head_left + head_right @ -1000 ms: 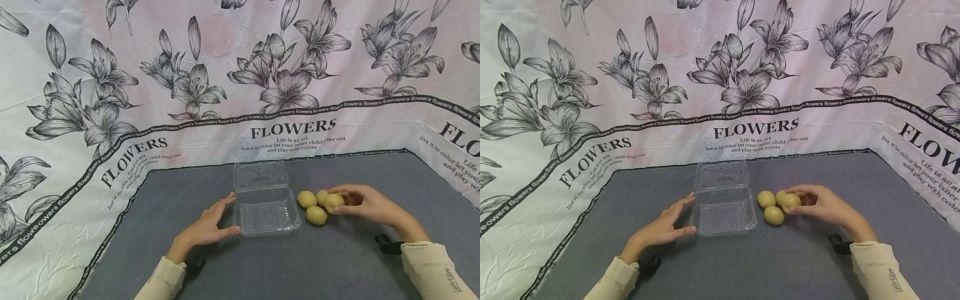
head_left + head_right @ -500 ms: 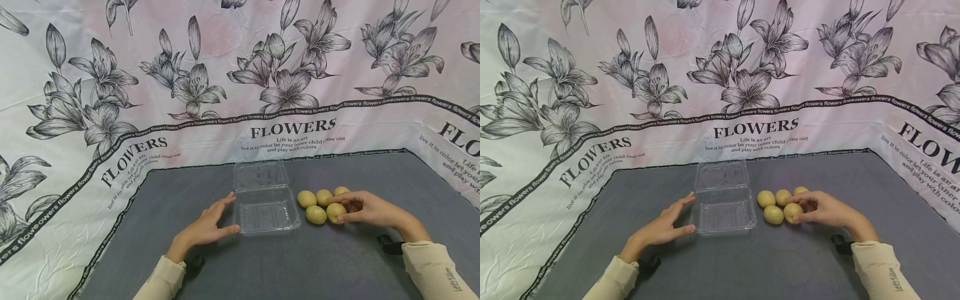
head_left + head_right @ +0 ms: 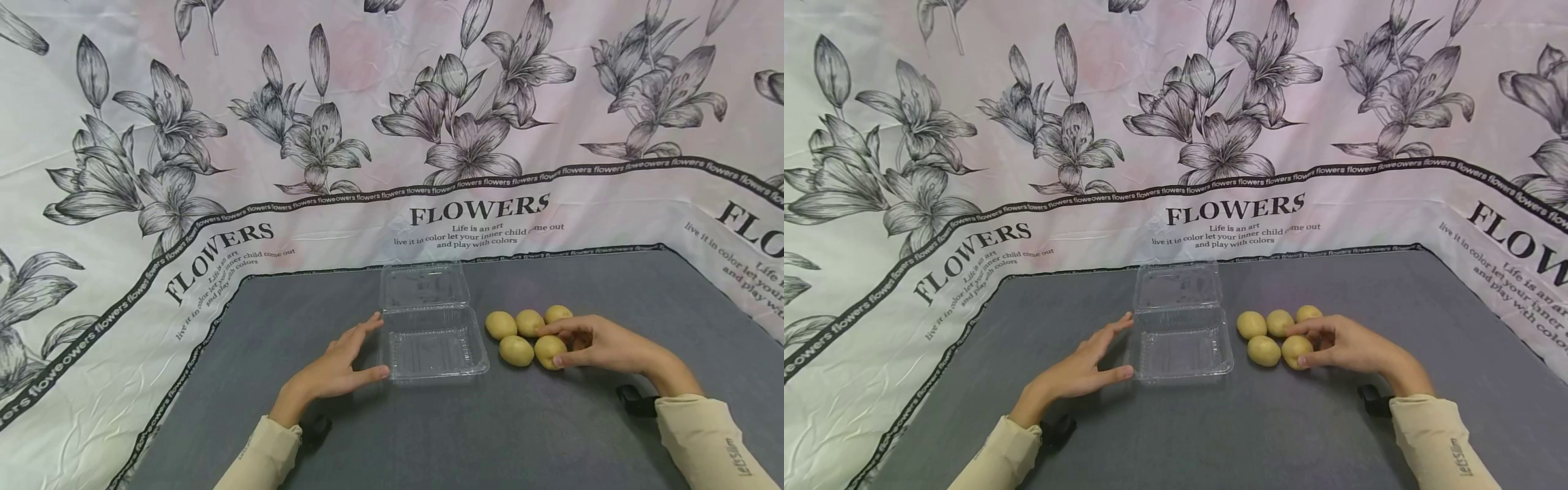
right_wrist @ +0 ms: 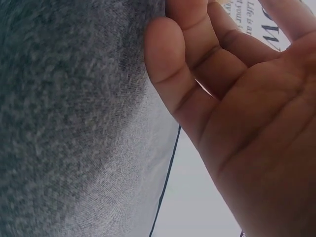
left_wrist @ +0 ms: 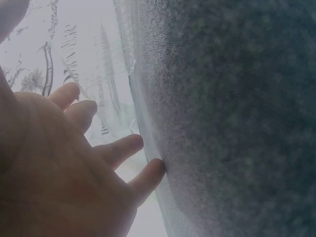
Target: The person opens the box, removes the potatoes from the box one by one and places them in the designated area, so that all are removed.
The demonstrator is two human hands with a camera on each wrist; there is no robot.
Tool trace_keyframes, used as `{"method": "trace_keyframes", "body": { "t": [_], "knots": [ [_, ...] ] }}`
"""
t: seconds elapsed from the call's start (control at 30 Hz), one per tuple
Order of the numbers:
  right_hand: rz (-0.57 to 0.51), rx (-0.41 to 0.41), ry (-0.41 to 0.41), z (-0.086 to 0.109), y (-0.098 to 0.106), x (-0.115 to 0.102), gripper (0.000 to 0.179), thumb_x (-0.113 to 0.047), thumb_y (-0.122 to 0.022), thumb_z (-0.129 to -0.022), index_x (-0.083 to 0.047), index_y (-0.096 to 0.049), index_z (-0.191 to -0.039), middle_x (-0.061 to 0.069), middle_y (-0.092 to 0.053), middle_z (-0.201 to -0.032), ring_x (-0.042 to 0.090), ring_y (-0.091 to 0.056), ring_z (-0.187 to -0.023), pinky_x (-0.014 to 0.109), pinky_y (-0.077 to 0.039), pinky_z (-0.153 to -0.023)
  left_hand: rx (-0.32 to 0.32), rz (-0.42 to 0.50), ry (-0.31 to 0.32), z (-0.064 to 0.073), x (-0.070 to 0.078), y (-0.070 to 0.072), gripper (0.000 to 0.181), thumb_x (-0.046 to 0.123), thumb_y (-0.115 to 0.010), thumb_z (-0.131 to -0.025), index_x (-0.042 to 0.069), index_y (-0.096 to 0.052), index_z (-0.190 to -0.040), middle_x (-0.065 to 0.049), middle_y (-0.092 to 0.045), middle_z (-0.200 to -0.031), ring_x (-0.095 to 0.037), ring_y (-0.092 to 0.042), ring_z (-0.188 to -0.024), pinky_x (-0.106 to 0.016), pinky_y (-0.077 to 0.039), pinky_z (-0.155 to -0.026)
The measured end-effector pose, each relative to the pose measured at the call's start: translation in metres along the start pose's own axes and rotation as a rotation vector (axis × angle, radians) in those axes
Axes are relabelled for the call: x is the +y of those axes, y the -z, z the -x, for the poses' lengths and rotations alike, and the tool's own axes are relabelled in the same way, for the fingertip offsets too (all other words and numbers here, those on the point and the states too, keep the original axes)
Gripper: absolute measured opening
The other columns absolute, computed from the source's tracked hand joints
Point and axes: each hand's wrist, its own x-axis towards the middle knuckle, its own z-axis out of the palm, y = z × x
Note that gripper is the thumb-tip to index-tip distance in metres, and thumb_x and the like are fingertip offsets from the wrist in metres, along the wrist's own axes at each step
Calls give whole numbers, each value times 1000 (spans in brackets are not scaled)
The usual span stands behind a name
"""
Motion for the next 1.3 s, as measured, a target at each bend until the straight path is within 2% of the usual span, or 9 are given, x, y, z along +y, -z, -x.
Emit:
{"method": "trace_keyframes", "body": {
  "t": [0.23,0.37,0.5,0.7,1.0,1.3],
  "knots": [
    [-3,-10,-42,0,0,0,51,-16,-76,-93,1,-60,-138,7,-65,-99,6,-55,-69,27,-47,-58,-1,-1,0,-1,1,0,87,58,-60,-96,28,-16,-165,12,-5,-172,-28,-12,-159,-69,-11,-121],
    [8,-9,-26,-1,0,1,51,-15,-76,-92,3,-60,-138,4,-63,-95,5,-52,-66,27,-45,-56,1,1,3,-2,0,0,85,59,-59,-97,29,-16,-165,14,-5,-172,-27,-12,-159,-68,-10,-122],
    [14,-4,-22,-2,0,1,52,-14,-76,-92,3,-60,-138,5,-64,-99,5,-52,-64,27,-45,-55,5,5,2,-2,0,1,84,58,-57,-98,28,-16,-165,15,-5,-172,-25,-12,-159,-68,-11,-122],
    [22,-5,-25,-3,1,1,53,-15,-77,-91,2,-60,-138,8,-64,-103,6,-51,-63,27,-45,-55,22,14,-8,-1,-1,2,79,56,-53,-101,26,-18,-165,10,-7,-172,-27,-14,-159,-71,-11,-120],
    [25,-17,-16,-3,2,0,53,-16,-76,-92,1,-60,-139,10,-67,-111,7,-55,-63,27,-46,-55,36,64,0,-5,-3,1,67,55,-43,-106,29,-21,-164,15,-8,-172,-22,-14,-159,-73,-8,-119],
    [15,-27,-10,-2,2,1,54,-15,-76,-92,3,-58,-139,3,-68,-110,6,-56,-64,27,-46,-55,52,122,12,-6,1,3,60,51,-33,-109,26,-24,-163,11,-13,-172,-29,-16,-158,-74,-8,-117]
  ]
}}
